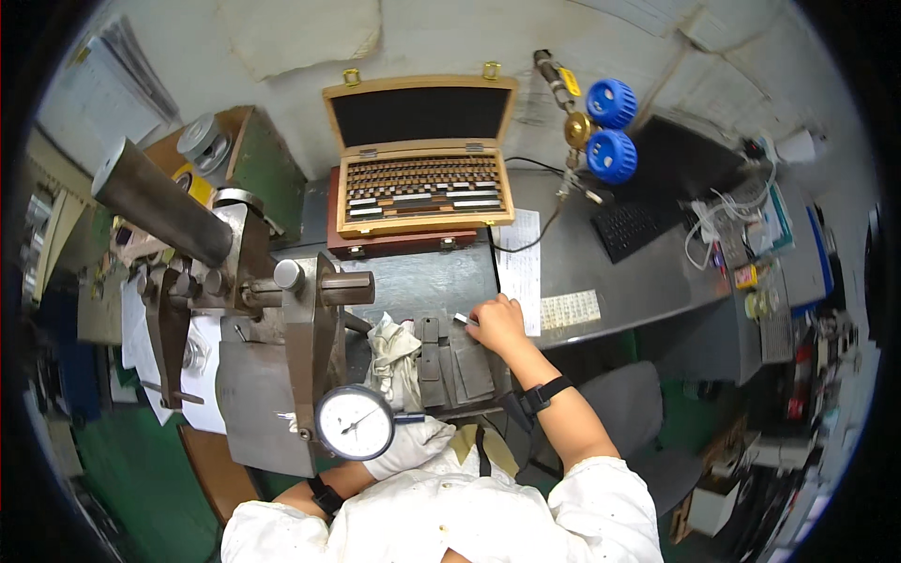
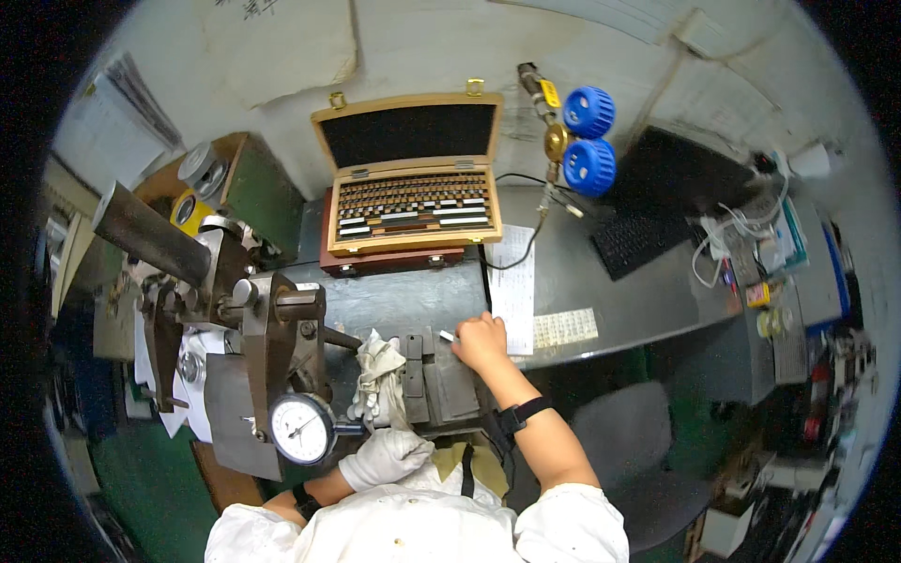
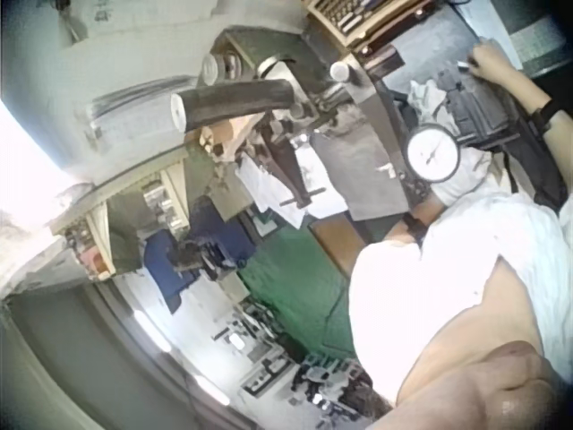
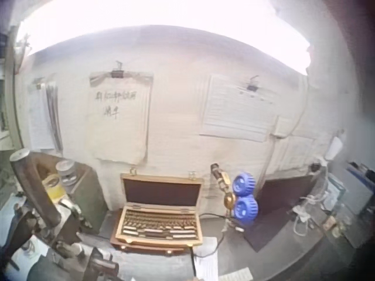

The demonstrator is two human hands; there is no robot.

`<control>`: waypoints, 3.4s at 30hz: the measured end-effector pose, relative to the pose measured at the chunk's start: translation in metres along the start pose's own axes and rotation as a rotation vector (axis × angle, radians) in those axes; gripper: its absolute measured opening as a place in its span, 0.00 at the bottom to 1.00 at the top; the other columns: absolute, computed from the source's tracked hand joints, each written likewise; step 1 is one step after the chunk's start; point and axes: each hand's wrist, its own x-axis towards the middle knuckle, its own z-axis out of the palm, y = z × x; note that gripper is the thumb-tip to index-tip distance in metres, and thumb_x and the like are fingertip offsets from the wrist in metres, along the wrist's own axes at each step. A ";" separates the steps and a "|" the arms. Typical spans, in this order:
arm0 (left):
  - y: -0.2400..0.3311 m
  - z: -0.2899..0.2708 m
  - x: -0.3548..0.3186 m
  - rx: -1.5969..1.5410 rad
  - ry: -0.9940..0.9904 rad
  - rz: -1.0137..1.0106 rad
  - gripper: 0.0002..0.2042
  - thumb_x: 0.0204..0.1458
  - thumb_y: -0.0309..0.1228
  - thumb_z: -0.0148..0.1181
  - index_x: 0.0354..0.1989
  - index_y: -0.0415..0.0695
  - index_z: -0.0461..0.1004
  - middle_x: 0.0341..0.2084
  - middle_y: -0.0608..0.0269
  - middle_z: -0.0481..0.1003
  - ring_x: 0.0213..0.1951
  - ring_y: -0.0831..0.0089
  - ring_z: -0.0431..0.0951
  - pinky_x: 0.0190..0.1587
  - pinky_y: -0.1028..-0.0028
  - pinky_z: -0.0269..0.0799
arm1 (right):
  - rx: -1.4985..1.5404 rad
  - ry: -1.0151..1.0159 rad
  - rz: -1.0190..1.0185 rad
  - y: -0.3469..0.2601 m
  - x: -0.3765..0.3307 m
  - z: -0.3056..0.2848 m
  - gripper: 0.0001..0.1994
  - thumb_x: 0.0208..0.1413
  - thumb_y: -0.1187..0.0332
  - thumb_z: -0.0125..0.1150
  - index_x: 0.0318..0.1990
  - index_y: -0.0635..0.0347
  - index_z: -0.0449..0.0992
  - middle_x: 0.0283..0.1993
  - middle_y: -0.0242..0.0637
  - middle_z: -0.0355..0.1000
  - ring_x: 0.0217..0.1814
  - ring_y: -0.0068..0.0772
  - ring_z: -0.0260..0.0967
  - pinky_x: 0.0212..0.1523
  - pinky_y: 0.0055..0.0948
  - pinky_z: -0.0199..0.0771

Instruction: Measuring and inspecting metal pistons using a dial indicator jig and gauge blocks.

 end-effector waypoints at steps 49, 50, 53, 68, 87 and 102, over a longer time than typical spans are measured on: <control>0.021 -0.005 0.077 -0.920 0.927 -0.390 0.18 0.54 0.21 0.51 0.54 0.35 0.67 0.34 0.66 0.74 0.30 0.81 0.74 0.30 0.83 0.70 | 0.108 0.448 -0.419 -0.019 0.163 -0.083 0.08 0.48 0.63 0.60 0.33 0.55 0.77 0.35 0.36 0.73 0.45 0.41 0.65 0.43 0.43 0.63; 0.024 -0.006 0.076 -0.894 0.932 -0.384 0.17 0.55 0.23 0.51 0.53 0.37 0.68 0.34 0.68 0.73 0.28 0.83 0.72 0.30 0.83 0.69 | 0.106 0.448 -0.426 -0.023 0.171 -0.083 0.08 0.48 0.63 0.60 0.33 0.55 0.77 0.35 0.36 0.73 0.45 0.41 0.65 0.43 0.43 0.63; 0.025 -0.011 0.069 -0.887 0.910 -0.402 0.14 0.55 0.23 0.51 0.49 0.37 0.71 0.36 0.67 0.74 0.29 0.82 0.73 0.29 0.83 0.70 | -0.129 0.558 -0.509 -0.029 0.188 -0.079 0.07 0.45 0.61 0.61 0.29 0.52 0.78 0.35 0.33 0.73 0.46 0.38 0.64 0.45 0.41 0.62; 0.045 -0.023 0.080 -0.907 0.910 -0.410 0.13 0.53 0.21 0.53 0.47 0.35 0.72 0.39 0.62 0.76 0.30 0.81 0.75 0.29 0.84 0.70 | -0.157 0.564 -0.466 -0.036 0.194 -0.060 0.09 0.50 0.67 0.49 0.31 0.48 0.78 0.33 0.30 0.74 0.45 0.33 0.65 0.46 0.38 0.60; 0.023 -0.021 0.113 -0.126 0.819 -0.498 0.15 0.53 0.38 0.55 0.36 0.35 0.75 0.31 0.53 0.76 0.31 0.59 0.76 0.40 0.62 0.70 | 0.786 -0.325 -0.646 0.007 0.037 -0.063 0.15 0.57 0.59 0.51 0.32 0.62 0.75 0.28 0.45 0.73 0.31 0.44 0.70 0.33 0.36 0.68; -0.029 0.004 0.152 0.910 0.644 -0.265 0.26 0.52 0.45 0.49 0.53 0.37 0.67 0.52 0.44 0.66 0.55 0.50 0.65 0.55 0.59 0.61 | 0.548 0.276 -0.210 0.025 0.126 -0.094 0.16 0.55 0.57 0.52 0.26 0.61 0.76 0.26 0.48 0.73 0.31 0.52 0.71 0.34 0.44 0.69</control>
